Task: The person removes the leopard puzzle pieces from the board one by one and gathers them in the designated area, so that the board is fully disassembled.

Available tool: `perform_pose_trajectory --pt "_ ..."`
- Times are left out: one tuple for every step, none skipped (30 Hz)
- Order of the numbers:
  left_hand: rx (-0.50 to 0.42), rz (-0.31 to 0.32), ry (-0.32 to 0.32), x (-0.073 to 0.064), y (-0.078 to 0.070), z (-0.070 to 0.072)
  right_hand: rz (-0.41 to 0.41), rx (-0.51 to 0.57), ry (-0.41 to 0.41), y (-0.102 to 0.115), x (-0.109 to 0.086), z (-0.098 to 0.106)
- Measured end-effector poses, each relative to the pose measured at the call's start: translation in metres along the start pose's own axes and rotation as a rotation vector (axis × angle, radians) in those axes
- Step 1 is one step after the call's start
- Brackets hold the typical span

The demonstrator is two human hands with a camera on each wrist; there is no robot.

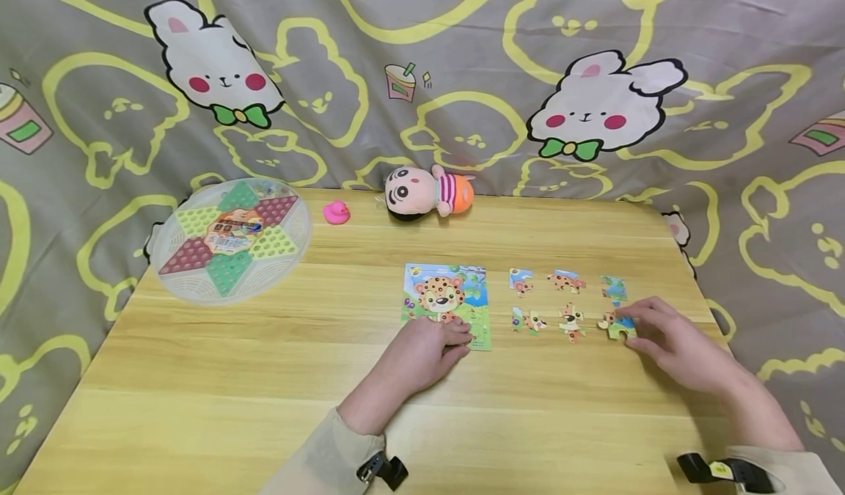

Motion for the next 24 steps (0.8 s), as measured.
perform_pose_trajectory --pt "-0.001 0.0 0.001 0.0002 -0.0001 0.0001 0.0 0.0 -0.001 -0.0009 -0.0008 0.0" --pt "-0.001 0.001 0.002 0.0004 0.0 0.0 -0.001 0.002 -0.001 -0.0017 -0.0015 -0.0001" --pt "-0.001 0.002 0.004 0.0005 0.0001 -0.0001 -0.004 0.005 -0.002 -0.0024 -0.0023 -0.0002" --pt "0.001 0.003 0.005 0.0007 0.0002 -0.0003 -0.007 0.005 -0.003 -0.0033 -0.0032 -0.0003" --pt "0.001 0.005 0.007 0.0008 0.0002 -0.0003 -0.012 0.006 -0.003 -0.0041 -0.0041 -0.0004" --pt "0.0 0.006 0.009 0.0008 0.0005 -0.0005 -0.02 0.008 -0.002 -0.0047 -0.0049 -0.0005" --pt "-0.001 0.006 0.01 0.0008 0.0005 -0.0006 -0.028 0.01 -0.001 -0.0051 -0.0055 -0.0007" --pt "-0.002 0.007 0.01 0.0009 0.0007 -0.0008 -0.035 0.012 0.0 -0.0056 -0.0062 -0.0008" --pt "-0.004 0.007 0.011 0.0008 0.0008 -0.0008 -0.042 0.012 -0.001 -0.0059 -0.0068 -0.0009" --pt "-0.004 0.007 0.01 0.0007 0.0008 -0.0007 -0.046 0.012 -0.001 -0.0061 -0.0072 -0.001" --pt "-0.007 0.009 0.011 0.0005 0.0006 -0.0003 -0.052 0.011 0.0 -0.0062 -0.0073 -0.001" --pt "-0.009 0.01 0.011 0.0003 0.0005 0.0 -0.057 0.01 -0.001 -0.0061 -0.0073 -0.001" --pt "-0.009 0.011 0.012 0.0001 0.0003 0.0005 -0.061 0.008 -0.001 -0.0061 -0.0073 -0.001" --pt "-0.007 0.013 0.012 0.0001 0.0003 0.0006 -0.064 0.007 -0.001 -0.0063 -0.0073 -0.001" --pt "-0.007 0.014 0.012 -0.0001 0.0001 0.0009 -0.068 0.005 0.0 -0.0063 -0.0073 -0.0011" --pt "-0.004 0.014 0.011 -0.0002 -0.0002 0.0012 -0.071 0.0 0.001 -0.0065 -0.0073 -0.001" --pt "-0.005 0.015 0.011 -0.0003 -0.0004 0.0013 -0.074 -0.003 0.002 -0.0067 -0.0074 -0.001" --pt "-0.005 0.015 0.01 -0.0002 -0.0005 0.0012 -0.076 -0.007 0.003 -0.0068 -0.0074 -0.0011" --pt "-0.004 0.016 0.01 -0.0002 -0.0005 0.001 -0.079 -0.01 0.005 -0.007 -0.0076 -0.0011" --pt "-0.003 0.015 0.009 -0.0001 -0.0005 0.0008 -0.083 -0.014 0.007 -0.0071 -0.0077 -0.001" --pt "-0.003 0.014 0.009 -0.0002 -0.0006 0.0008 -0.087 -0.018 0.009 -0.0072 -0.0077 -0.0009" --pt "-0.001 0.013 0.007 -0.0001 -0.0006 0.0005 -0.091 -0.02 0.011 -0.0073 -0.0081 -0.0009" --pt "-0.002 0.013 0.005 0.0 -0.0006 0.0002 -0.096 -0.02 0.013 -0.0075 -0.0084 -0.0008" --pt "0.003 0.014 0.006 -0.0002 -0.0007 0.0 -0.1 -0.021 0.016 -0.0077 -0.0085 -0.0008"
Point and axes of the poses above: each hand's wrist, its own x-axis towards the middle knuckle, its own z-axis out of the back of the hand, y = z × x, the point moved 3 cm from there along x, towards the middle knuckle, and after that the axes turned 4 degrees about z, right-handed, at the moved point
